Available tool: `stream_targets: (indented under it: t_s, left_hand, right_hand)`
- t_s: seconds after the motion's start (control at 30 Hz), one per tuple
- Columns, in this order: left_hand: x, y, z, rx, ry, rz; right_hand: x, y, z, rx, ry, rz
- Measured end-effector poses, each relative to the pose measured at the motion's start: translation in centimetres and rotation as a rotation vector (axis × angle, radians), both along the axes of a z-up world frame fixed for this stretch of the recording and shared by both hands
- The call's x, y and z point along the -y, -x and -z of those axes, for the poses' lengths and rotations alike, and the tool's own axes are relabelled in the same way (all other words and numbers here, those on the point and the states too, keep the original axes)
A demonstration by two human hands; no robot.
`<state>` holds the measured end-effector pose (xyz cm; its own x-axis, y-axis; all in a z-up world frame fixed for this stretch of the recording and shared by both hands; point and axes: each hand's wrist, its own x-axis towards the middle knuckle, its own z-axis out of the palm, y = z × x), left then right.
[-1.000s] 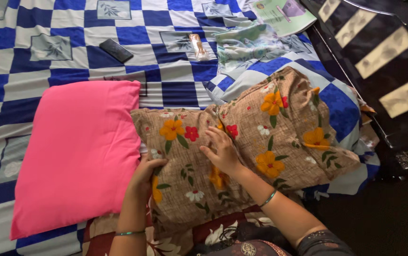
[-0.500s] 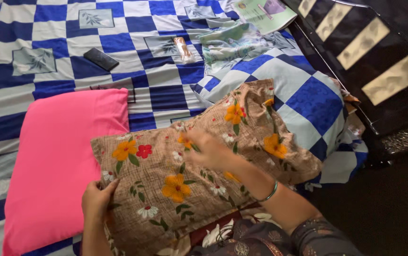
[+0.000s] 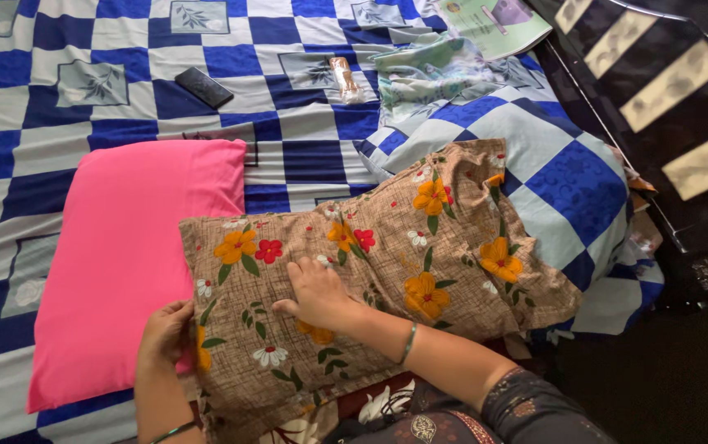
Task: The person places a floral pillowcase over a pink pillow on a bed. They adjust the pillowcase, tuck the pillow inside, and smooth the fabric to fit the pillow.
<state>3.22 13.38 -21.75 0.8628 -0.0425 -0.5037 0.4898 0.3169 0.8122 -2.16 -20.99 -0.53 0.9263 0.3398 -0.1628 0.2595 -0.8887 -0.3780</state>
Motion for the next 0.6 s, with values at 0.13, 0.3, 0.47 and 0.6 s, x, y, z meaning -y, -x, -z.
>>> stream_targets:
  t_s: [0.13, 0.3, 0.47, 0.6]
  left_hand:
    - [3.0, -0.1, 0.9, 0.177, -0.904, -0.078]
    - [6.0, 1.2, -2.4, 0.270, -0.385, -0.158]
    - [7.3, 4.3, -8.0, 0.212, 0.070, -0.125]
    - [8.3, 4.9, -11.5, 0.281, 0.279, -0.186]
  right_hand:
    - [-1.4, -0.3, -0.6, -0.045, 0.169, -0.044]
    - [-5.5, 0.6, -0.9, 0.774, -0.223, -0.409]
    - [-8.6, -0.3, -3.8, 0.684, -0.367, -0.486]
    - [-7.8, 0.0, -5.7, 0.685, -0.366, -0.482]
